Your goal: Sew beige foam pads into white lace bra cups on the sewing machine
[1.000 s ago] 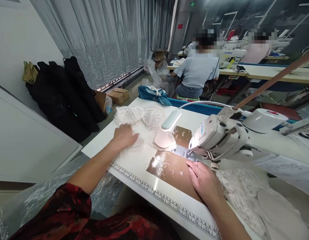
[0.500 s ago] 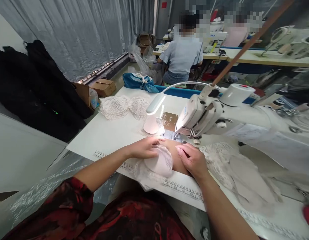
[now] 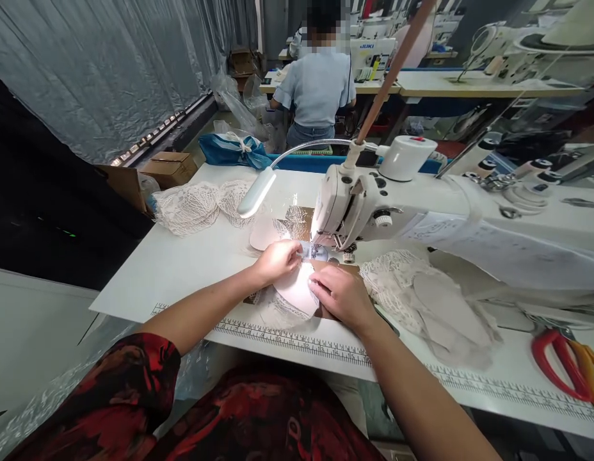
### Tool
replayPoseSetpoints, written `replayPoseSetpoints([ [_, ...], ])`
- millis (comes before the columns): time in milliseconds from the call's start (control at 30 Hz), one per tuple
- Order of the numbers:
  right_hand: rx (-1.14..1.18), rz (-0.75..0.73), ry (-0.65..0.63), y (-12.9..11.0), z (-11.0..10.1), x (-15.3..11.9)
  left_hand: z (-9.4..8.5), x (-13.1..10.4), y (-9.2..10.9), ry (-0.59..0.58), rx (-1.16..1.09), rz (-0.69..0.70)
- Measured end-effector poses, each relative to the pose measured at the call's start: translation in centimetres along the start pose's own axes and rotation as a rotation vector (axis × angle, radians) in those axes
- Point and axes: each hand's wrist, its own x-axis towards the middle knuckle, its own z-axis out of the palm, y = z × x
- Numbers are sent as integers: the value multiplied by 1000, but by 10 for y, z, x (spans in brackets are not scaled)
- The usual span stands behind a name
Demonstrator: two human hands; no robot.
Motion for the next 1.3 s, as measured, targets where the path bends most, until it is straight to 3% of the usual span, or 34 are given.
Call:
replayPoseSetpoints([
  [67,-29,38,10,0,-1,0,-2,-3,4,63,78,59],
  [133,-57,58,1,0,-1,1,-6,-10,9,85,187,200],
  [267,-102,53,-24,1,1,1,-5,-25,14,-35,310,441],
  [467,-212,109,-25,0,2,4,6,-21,5,-75,363,443],
  [1000,-356,287,-100,-3,3,16,4,6,-18,-130,358,552],
  [1300,-199,264,-26,4,0,11,-11,-5,1,-202,372,608],
])
